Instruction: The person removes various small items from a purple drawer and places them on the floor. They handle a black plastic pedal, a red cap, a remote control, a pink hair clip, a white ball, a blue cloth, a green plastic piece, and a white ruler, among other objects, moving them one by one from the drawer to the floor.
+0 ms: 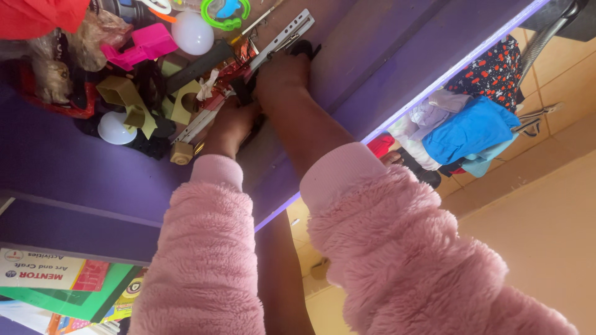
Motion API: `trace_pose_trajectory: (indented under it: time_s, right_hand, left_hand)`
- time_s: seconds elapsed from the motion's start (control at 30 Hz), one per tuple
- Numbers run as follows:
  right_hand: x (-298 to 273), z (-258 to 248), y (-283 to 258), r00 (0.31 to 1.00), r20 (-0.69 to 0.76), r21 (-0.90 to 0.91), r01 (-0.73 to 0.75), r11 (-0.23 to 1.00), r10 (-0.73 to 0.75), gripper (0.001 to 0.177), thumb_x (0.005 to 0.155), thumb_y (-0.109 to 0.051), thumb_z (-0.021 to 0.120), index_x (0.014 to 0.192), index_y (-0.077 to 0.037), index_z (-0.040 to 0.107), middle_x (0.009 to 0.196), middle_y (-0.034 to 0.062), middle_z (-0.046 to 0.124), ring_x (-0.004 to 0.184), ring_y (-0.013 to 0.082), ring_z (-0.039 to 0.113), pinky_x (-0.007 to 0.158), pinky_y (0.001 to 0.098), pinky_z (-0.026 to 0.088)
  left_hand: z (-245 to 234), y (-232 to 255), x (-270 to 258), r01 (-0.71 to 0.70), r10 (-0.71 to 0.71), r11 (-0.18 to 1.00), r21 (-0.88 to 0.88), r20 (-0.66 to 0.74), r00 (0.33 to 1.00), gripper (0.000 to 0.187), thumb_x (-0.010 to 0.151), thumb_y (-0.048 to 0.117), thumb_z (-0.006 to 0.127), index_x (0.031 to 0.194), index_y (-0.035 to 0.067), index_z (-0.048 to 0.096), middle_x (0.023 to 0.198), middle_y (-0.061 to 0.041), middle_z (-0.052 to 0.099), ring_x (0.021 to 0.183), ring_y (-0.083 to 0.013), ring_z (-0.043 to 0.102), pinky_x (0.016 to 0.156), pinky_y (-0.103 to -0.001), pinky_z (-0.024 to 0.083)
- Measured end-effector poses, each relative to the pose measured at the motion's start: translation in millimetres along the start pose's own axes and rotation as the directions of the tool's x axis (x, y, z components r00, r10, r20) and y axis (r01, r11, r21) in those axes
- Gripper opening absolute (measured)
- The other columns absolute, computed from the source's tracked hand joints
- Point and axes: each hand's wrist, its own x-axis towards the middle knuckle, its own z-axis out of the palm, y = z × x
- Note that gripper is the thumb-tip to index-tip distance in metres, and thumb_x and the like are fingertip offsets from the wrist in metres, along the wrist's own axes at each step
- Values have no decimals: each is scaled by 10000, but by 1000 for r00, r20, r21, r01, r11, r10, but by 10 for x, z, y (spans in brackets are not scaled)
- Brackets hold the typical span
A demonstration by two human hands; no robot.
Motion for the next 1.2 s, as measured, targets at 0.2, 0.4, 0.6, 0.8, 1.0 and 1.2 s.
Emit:
trace_pose_trajectory:
  time_s: [0.2,0.4,0.6,0.8,1.0,1.2]
  right_hand:
    - [-2,-17,167,990,-139,34,-23,999,28,384,943,-355,642,1275,-168,691,1401,100,546,1297,310,519,1023,490,434]
    - [-303,-132,335,982,-77,64,180,982,-175,386,853,-220,728,1234,-165,707,1267,98,645,1171,326,623,923,471,519]
    - [-665,-170,562,948,-109,208,316,925,-299,421,821,-123,749,1227,-225,698,1114,106,727,1052,347,684,857,464,545]
    - [-1082,-273,771,857,-231,367,515,775,-460,386,817,-293,820,1171,-186,707,1031,84,744,1000,292,699,843,436,533]
    - [-1675,-531,973,834,-208,706,490,512,-512,396,898,-344,732,1205,-105,660,960,42,775,882,153,733,783,336,558]
    - [-2389,-387,1618,775,-406,848,517,116,-485,426,958,-301,698,1295,-51,624,1042,37,750,936,112,712,834,293,569]
  left_hand:
    - [83,-388,121,-156,166,886,-436,-15,986,348,893,270,686,1137,21,683,1020,-67,700,942,-155,609,878,-320,479]
    - [137,-393,-79,-278,265,870,-407,-89,960,267,861,187,679,1093,57,706,921,-16,699,856,-114,611,809,-274,470]
    - [282,-422,-285,-350,291,747,-565,-195,937,222,943,191,704,1107,43,689,888,-10,652,777,-112,563,729,-274,457]
    - [135,-318,-901,-410,288,629,-660,-292,912,251,966,260,727,1174,136,663,1038,38,666,952,-77,613,846,-263,476]
    - [-86,5,-1736,-448,365,298,-843,-334,869,125,1027,183,703,1135,166,643,1092,28,666,932,-85,592,843,-280,476]
    - [116,568,-2627,-535,454,254,-806,-389,802,78,1064,123,673,1138,128,646,1101,24,660,946,-94,595,809,-281,468]
